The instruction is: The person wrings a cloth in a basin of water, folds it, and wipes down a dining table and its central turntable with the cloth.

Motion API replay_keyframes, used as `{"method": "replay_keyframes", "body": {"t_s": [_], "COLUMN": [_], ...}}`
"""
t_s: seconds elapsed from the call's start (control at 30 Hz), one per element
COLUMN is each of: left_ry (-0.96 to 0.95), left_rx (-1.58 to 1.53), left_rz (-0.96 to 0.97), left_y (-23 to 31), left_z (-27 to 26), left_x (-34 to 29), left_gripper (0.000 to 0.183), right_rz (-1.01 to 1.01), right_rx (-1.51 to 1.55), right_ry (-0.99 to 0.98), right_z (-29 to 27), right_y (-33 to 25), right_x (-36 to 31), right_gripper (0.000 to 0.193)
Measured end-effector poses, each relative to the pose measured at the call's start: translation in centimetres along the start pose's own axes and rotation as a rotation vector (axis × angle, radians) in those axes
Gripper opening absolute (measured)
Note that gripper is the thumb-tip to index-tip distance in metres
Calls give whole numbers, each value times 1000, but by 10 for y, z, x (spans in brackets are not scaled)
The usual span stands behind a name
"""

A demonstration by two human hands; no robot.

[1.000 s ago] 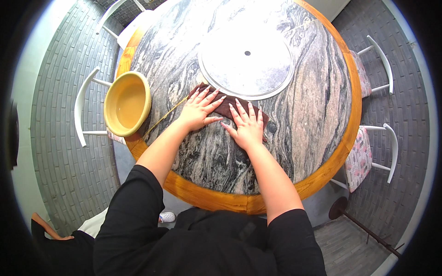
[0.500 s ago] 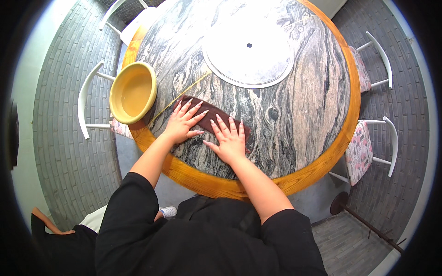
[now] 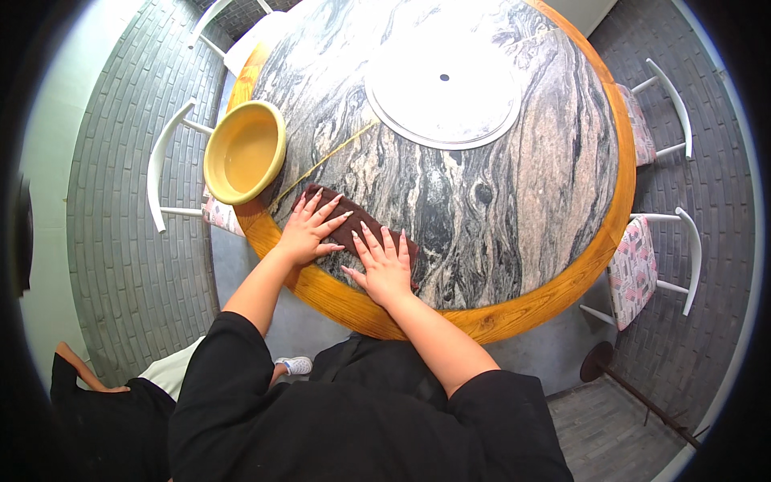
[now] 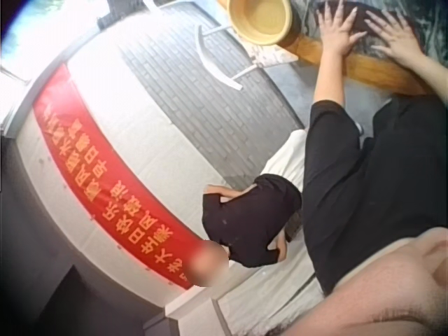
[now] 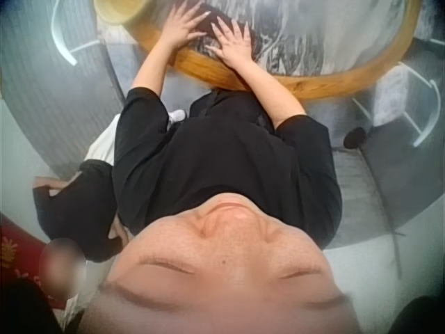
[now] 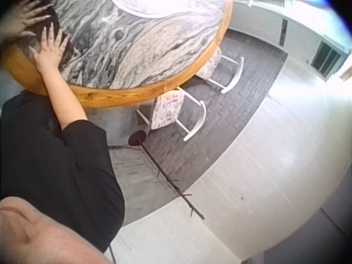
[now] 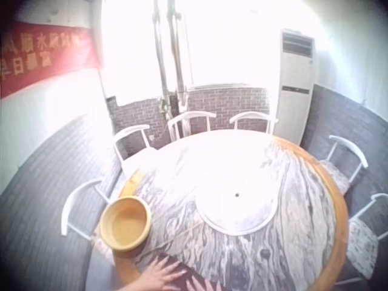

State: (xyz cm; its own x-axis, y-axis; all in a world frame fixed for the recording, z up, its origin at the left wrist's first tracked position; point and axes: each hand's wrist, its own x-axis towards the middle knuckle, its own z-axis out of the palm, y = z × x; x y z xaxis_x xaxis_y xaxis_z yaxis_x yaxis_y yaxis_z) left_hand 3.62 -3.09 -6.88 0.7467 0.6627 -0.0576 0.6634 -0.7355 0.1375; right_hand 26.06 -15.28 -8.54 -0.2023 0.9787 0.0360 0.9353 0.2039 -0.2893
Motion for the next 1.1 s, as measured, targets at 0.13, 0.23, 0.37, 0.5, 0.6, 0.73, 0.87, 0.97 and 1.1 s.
{"method": "replay_keyframes", "body": {"t_s": [0.13, 0.23, 0.37, 0.5, 0.6, 0.73, 0.87, 0.97, 1.1], "left_ry": [-18, -15, -27, 10, 49, 7, -37, -5, 65], "left_rx": [-6, -2, -6, 6, 22, 55, 81, 61, 44], "left_rz": [26, 25, 7, 20, 36, 21, -28, -25, -24], "left_y": [-3, -5, -8, -12, -15, -13, -9, -6, -3], "left_z": [-4, -3, -2, 2, 3, 1, 0, 3, 11], "left_x": [20, 42, 74, 105, 129, 165, 192, 197, 192], "left_gripper": [74, 74, 76, 76, 77, 78, 80, 80, 78], "right_rz": [23, 46, 73, 77, 73, 114, 114, 134, 144], "right_rx": [-10, -22, -38, -81, -111, -124, -173, -157, -141], "right_ry": [45, 91, 84, 39, 25, 6, 18, 1, -36], "right_z": [-1, -3, -8, -13, -17, -22, -30, -32, -34], "right_y": [13, 29, 54, 83, 103, 130, 153, 161, 159], "right_x": [8, 21, 39, 58, 72, 90, 105, 108, 105], "right_gripper": [73, 72, 72, 72, 72, 74, 73, 72, 74]}}
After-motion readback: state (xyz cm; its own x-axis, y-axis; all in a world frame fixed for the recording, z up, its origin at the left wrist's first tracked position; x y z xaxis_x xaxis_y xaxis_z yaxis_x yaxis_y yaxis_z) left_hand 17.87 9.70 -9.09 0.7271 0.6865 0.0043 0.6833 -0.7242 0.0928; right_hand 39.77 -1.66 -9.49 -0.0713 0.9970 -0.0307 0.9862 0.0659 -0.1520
